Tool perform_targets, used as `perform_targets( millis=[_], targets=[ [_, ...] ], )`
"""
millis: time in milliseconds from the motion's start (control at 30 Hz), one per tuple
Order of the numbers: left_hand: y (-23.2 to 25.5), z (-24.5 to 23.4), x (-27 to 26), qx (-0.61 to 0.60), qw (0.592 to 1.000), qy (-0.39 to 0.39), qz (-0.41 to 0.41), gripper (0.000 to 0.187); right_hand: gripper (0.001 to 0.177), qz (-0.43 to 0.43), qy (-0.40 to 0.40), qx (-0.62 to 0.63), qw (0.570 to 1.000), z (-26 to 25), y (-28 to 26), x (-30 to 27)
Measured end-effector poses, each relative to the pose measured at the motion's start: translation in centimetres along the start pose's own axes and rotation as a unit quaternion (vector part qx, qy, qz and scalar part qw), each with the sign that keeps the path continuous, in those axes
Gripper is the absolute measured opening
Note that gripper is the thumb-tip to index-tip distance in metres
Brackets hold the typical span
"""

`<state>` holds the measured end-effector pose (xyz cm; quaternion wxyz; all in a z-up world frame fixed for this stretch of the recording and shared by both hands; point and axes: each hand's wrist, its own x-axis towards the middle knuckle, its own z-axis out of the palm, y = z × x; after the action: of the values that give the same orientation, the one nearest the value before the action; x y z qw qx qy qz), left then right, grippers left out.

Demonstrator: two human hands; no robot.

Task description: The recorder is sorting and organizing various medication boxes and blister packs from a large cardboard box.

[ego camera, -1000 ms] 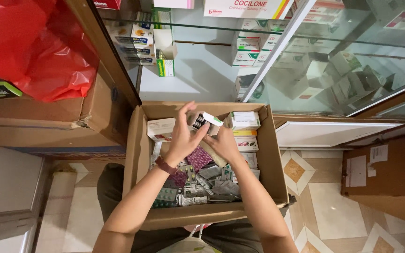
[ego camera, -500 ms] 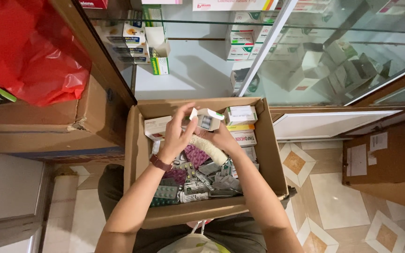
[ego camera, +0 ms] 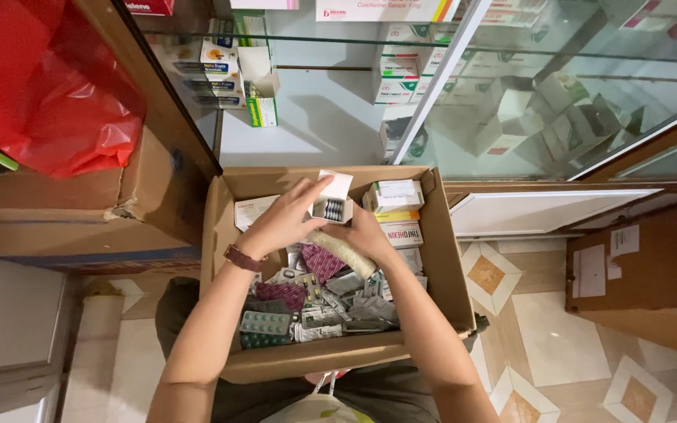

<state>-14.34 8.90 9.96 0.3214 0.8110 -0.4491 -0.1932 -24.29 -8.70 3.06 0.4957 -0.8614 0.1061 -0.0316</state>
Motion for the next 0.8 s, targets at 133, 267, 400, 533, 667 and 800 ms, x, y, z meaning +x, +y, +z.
perform_targets(
  millis=[133,267,400,533,667,800],
  targets=[
    [-2.2,-0.4,3.7,-0.003,0.999,0.049,0.010,0.076,0.045,0.014,0.007,0.057,0.998,-0.2,0.4,-0.1],
    [-3.2,-2.9,7.9,0.013,0.978,0.195,0.067,0.081,0.052,0.021,0.006,-0.023,1.000,-0.6,-0.3,-0.5],
    [-6.6,-2.1,13.7,-0.034,0.968,0.232,0.086,0.080,0.032,-0.044,-0.037,0.000,0.998,-0.6,-1.3,-1.1],
    [-11.6,0.8,17.2,-0.049,0.980,0.188,0.043,0.072,0.027,-0.130,-0.042,0.044,0.990,-0.2,-0.6,-1.1],
    [-15.7,2.5,19.8,-0.070,0.985,0.155,0.032,0.071,0.031,-0.017,-0.062,0.015,0.998,-0.4,-2.4,-1.3],
    [-17.7,2.1,20.7,-0.060,0.990,0.127,0.027,0.071,0.030,-0.073,-0.051,0.034,0.995,-0.3,-1.8,-1.2]
  ],
)
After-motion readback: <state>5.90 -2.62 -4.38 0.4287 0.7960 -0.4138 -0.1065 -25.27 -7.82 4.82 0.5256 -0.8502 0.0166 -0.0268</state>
